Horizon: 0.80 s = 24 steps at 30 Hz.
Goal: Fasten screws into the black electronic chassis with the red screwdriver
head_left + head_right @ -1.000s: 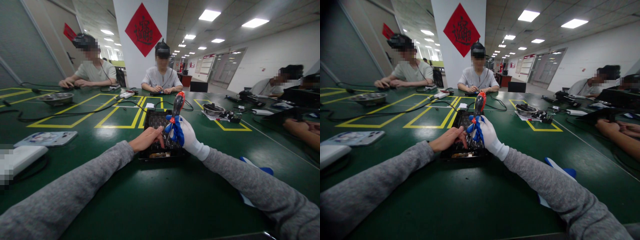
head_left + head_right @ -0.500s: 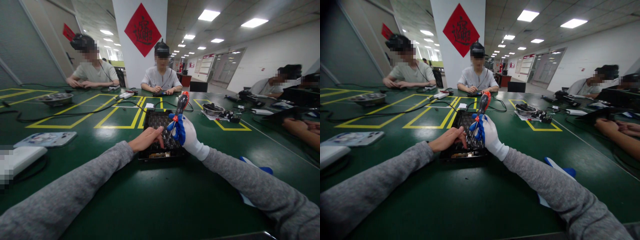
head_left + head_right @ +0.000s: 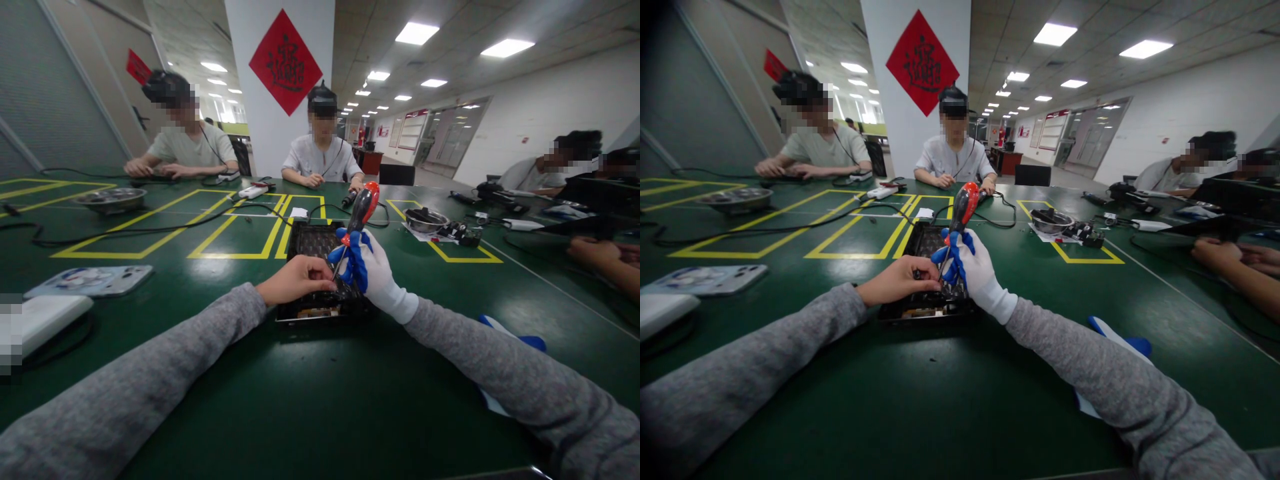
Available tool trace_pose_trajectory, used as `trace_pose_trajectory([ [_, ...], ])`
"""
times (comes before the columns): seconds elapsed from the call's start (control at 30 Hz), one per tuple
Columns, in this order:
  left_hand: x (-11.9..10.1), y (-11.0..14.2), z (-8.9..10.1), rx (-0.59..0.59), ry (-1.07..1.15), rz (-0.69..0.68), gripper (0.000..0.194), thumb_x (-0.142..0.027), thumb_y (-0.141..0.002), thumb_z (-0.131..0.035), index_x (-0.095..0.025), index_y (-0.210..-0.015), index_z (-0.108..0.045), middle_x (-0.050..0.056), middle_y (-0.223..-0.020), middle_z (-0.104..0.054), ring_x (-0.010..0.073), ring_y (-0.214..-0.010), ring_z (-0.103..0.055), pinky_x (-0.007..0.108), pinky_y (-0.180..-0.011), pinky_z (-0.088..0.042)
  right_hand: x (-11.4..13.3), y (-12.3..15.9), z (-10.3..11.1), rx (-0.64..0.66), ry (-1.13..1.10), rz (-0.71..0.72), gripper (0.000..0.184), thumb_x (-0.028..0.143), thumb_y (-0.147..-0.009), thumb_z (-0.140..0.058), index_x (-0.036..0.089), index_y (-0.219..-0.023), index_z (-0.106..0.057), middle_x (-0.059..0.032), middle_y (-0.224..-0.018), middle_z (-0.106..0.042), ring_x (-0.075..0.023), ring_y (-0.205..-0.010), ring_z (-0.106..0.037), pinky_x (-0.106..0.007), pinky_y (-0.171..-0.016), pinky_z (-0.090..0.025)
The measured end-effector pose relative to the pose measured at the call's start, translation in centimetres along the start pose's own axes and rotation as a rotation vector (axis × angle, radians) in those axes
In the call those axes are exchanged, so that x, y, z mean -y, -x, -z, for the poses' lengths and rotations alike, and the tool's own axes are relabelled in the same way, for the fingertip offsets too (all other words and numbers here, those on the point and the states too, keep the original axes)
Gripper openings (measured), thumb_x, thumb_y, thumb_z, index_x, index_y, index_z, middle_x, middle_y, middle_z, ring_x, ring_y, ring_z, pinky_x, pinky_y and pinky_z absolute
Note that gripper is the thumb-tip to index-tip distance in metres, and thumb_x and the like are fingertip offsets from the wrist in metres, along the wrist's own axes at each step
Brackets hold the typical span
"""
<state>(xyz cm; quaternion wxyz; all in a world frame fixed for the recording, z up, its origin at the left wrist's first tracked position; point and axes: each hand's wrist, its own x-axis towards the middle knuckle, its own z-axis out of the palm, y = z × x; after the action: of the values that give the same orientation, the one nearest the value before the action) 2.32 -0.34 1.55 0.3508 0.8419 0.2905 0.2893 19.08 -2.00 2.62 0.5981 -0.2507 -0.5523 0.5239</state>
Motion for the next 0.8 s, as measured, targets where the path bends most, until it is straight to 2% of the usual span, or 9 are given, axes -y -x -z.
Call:
trace_pose_trajectory([
  [0.1,-0.08,0.00,0.17,0.047,-0.013,-0.076,0.022,-0.032,-0.077,-0.058,-0.011,-0.080,-0.065,0.005,-0.080,-0.064,0.0132,-0.075,-0.058,0.025,-0.072,-0.045,0.11,-0.02,-0.03,0.019,0.015,-0.027,0.036,0.046,-0.081,-0.048,0.018,-0.102,-0.048,0.0030,-0.061,-0.059,-0.0067,-0.040,-0.050,-0.018,-0.037,-0.040],
  [0.2,-0.22,-0.03,0.31,0.100,-0.006,-0.115,0.022,-0.030,-0.080,-0.054,-0.012,-0.085,-0.066,0.006,-0.086,-0.066,0.0142,-0.080,-0.059,0.026,-0.076,-0.045,0.12,-0.03,0.05,0.057,0.025,-0.061,0.039,0.048,-0.082,-0.045,0.017,-0.104,-0.050,0.0024,-0.062,-0.058,-0.0059,-0.040,-0.048,-0.017,-0.037,-0.039],
  [0.3,-0.19,-0.07,0.25,0.088,-0.013,-0.081,0.023,-0.032,-0.078,-0.056,-0.012,-0.085,-0.065,0.005,-0.085,-0.066,0.0143,-0.079,-0.059,0.027,-0.075,-0.045,0.09,-0.02,0.10,0.048,0.059,-0.038,0.040,0.048,-0.082,-0.045,0.016,-0.105,-0.051,0.0019,-0.062,-0.059,-0.0057,-0.042,-0.047,-0.016,-0.037,-0.038],
  [0.43,0.12,-0.05,0.12,0.026,-0.058,-0.004,0.026,-0.037,-0.071,-0.063,-0.012,-0.078,-0.064,0.004,-0.075,-0.065,0.0132,-0.069,-0.057,0.025,-0.068,-0.045,0.06,-0.01,0.07,0.014,0.092,-0.001,0.041,0.050,-0.081,-0.046,0.017,-0.105,-0.051,0.0014,-0.063,-0.059,-0.0050,-0.042,-0.046,-0.016,-0.037,-0.036],
  [0.67,0.08,0.01,0.29,0.117,-0.048,-0.129,0.022,-0.031,-0.080,-0.053,-0.013,-0.087,-0.065,0.006,-0.088,-0.064,0.0142,-0.082,-0.058,0.026,-0.078,-0.044,-0.07,-0.05,0.12,0.046,0.057,-0.022,0.040,0.049,-0.082,-0.044,0.017,-0.106,-0.051,0.0022,-0.061,-0.059,-0.0054,-0.039,-0.045,-0.017,-0.037,-0.037],
  [0.8,-0.22,-0.02,0.27,0.104,-0.055,-0.111,0.022,-0.032,-0.079,-0.056,-0.013,-0.084,-0.063,0.005,-0.086,-0.064,0.0136,-0.079,-0.058,0.025,-0.076,-0.044,-0.03,0.00,0.07,0.045,0.055,-0.003,0.039,0.048,-0.082,-0.044,0.017,-0.106,-0.050,0.0021,-0.062,-0.060,-0.0052,-0.039,-0.045,-0.017,-0.038,-0.037],
])
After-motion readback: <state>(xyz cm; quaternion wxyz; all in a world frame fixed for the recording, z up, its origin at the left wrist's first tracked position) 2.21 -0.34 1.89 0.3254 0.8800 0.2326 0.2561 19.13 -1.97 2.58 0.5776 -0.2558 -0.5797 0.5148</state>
